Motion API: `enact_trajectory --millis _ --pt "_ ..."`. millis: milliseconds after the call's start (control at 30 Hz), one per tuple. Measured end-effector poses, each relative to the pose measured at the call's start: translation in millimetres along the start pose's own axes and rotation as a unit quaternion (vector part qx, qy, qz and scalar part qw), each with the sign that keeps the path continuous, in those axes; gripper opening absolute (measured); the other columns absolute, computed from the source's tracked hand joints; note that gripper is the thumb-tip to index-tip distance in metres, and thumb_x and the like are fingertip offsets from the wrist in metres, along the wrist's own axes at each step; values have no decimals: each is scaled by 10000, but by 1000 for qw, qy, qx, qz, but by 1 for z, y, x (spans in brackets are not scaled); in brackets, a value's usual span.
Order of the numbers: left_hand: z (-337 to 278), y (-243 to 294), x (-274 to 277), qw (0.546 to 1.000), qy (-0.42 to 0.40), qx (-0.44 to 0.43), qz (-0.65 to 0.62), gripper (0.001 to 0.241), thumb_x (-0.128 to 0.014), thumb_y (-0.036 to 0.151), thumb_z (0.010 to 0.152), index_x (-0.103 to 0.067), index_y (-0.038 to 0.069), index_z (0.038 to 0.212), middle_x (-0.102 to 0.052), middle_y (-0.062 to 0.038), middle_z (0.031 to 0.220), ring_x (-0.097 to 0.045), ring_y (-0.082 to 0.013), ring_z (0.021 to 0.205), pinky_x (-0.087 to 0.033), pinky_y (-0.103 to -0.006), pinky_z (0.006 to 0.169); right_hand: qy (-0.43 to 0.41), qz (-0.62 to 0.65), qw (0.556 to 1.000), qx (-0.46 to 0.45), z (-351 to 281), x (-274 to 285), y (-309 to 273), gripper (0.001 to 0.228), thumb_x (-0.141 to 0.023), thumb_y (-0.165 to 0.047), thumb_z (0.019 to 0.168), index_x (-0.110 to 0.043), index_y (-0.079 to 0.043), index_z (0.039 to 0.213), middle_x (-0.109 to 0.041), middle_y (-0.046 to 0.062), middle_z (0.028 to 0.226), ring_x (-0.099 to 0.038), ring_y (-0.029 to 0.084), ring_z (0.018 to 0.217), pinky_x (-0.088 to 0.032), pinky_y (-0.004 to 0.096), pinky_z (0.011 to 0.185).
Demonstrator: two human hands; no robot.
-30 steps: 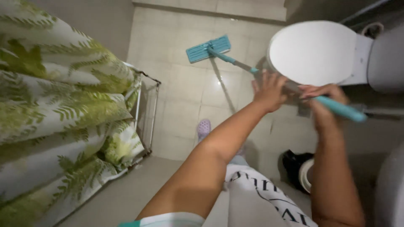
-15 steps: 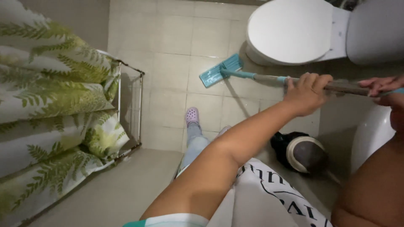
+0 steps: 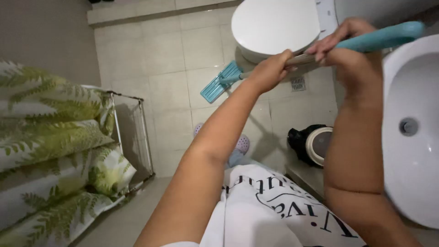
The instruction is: The person rinses a flat mop using a handheld bidet sprayer in a bathroom, then mops the tiled floor around the toilet and sink. The person moves the mop back and forth to clean the floor surface.
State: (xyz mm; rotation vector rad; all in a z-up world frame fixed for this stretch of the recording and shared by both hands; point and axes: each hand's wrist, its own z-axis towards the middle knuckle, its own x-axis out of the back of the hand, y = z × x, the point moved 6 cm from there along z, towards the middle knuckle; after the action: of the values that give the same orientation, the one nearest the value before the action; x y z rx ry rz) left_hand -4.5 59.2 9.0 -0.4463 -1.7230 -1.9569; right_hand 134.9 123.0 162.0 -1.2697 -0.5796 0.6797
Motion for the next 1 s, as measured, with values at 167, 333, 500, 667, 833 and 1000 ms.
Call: enact_trajectory --millis 167,333,500,667,833,1000 --pt "-20 -9 3 999 18 -17 23 295 -675 198 962 -461 63 1114 -682 -212 1047 -631 -459 1006 -495 -516 804 18 26 999 -30 -3 -3 28 199 -569 107 722 -519 -42 843 -669 152 827 -728 276 842 -634 460 919" --pt "-51 -32 14 993 19 67 91 284 -709 235 935 -518 67 1063 -697 -206 970 -643 -443 968 -490 -542 784 15 80 992 -98 -14 -24 77 216 -553 107 664 -507 -52 803 -661 151 819 -715 278 856 -618 460 874" --pt "-90 -76 36 985 54 108 121 219 -721 194 910 -559 86 1011 -691 -192 957 -648 -420 927 -499 -521 763 -15 110 986 -124 -14 -81 95 226 -544 112 666 -530 -60 812 -702 144 863 -734 279 958 -611 444 903" --pt "-126 -132 47 980 105 91 140 235 -724 121 874 -577 62 1048 -681 -209 949 -626 -451 942 -490 -533 773 -36 113 985 -126 -21 -120 144 228 -570 123 689 -542 -56 827 -717 142 902 -709 281 1050 -557 423 1037" --pt "-127 -164 9 975 101 124 154 166 -707 57 878 -592 63 997 -689 -222 906 -625 -457 911 -484 -543 801 -67 85 980 -167 -39 -110 154 232 -552 139 712 -541 -61 829 -711 94 930 -678 255 1173 -514 425 1054" --pt "-93 -125 -33 981 119 97 119 264 -720 86 828 -559 47 1034 -684 -242 913 -633 -477 880 -480 -560 775 -65 42 989 -127 -48 -43 142 264 -542 157 667 -549 -62 814 -702 99 902 -702 282 1144 -554 438 1013"
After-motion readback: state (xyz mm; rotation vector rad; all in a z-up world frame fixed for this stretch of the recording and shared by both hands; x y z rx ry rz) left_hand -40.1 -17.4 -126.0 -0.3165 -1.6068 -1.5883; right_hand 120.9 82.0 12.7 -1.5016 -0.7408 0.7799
